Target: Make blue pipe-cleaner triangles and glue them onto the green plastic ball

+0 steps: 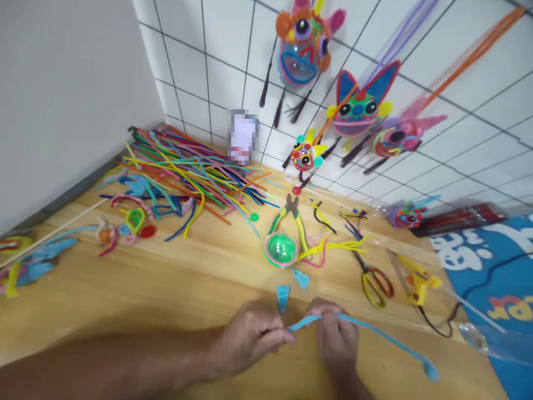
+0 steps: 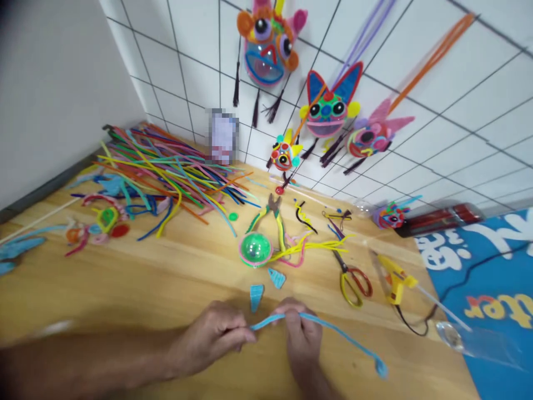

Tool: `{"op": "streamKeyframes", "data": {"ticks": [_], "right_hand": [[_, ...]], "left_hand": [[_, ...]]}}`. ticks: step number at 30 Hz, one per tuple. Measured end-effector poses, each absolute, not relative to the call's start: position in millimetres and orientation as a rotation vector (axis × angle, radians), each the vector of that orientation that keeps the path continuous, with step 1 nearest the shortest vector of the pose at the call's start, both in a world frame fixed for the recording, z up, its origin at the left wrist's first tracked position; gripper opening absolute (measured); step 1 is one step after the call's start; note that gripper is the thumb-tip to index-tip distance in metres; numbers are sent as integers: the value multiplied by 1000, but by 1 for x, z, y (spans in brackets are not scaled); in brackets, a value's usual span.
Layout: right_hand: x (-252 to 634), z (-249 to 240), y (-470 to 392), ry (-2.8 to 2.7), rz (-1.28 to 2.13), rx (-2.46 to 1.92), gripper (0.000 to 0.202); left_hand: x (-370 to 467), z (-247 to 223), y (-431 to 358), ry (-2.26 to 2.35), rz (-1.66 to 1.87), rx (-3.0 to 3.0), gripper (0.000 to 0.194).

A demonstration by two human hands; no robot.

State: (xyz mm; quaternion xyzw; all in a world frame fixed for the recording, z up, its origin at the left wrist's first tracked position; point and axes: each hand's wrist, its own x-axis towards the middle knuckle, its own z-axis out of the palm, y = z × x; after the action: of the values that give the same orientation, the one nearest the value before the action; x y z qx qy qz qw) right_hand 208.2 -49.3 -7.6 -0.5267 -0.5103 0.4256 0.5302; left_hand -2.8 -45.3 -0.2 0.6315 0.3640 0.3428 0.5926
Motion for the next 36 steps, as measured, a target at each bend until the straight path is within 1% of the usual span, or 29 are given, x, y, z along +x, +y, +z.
{"op": "streamKeyframes", "data": {"ticks": [3, 7, 10, 13, 17, 19, 21, 24, 29, 31, 34, 36], "right_hand": [[212, -15, -46, -1213, 1050, -1269, 33], [209, -11, -31, -1167, 975, -1289, 33], [200, 0, -26, -1217, 1066, -1220, 34], [189, 11, -27, -1359, 1145, -1209, 29], [182, 19, -29, -1501, 1056, -1229, 23], [185, 19, -28, -1585, 1007, -1219, 23], [190, 18, -28, -1659, 956, -1211, 24], [196, 14, -29, -1711, 912, -1199, 25], [201, 10, -29, -1710, 954, -1214, 25], [202, 10, -28, -1735, 967, -1218, 22], [202, 12, -25, -1772, 988, -1213, 19], [200, 14, -24, -1780, 1000, -1179, 17]], "left_hand": [[-3, 0, -42, 847, 817, 1510, 48], [-8, 8, -33, 908, 818, 1564, 45], [-10, 13, -32, 912, 840, 1523, 43], [-10, 13, -32, 893, 848, 1485, 43], [-9, 11, -30, 914, 852, 1481, 37], [-8, 9, -28, 887, 866, 1472, 30], [-8, 6, -27, 839, 890, 1481, 26], [-8, 4, -27, 804, 915, 1528, 30], [-5, 2, -26, 791, 972, 1521, 32], [-3, 0, -27, 795, 983, 1499, 28], [1, -7, -28, 817, 1002, 1502, 16], [3, -11, -29, 835, 1001, 1518, 17]]}}
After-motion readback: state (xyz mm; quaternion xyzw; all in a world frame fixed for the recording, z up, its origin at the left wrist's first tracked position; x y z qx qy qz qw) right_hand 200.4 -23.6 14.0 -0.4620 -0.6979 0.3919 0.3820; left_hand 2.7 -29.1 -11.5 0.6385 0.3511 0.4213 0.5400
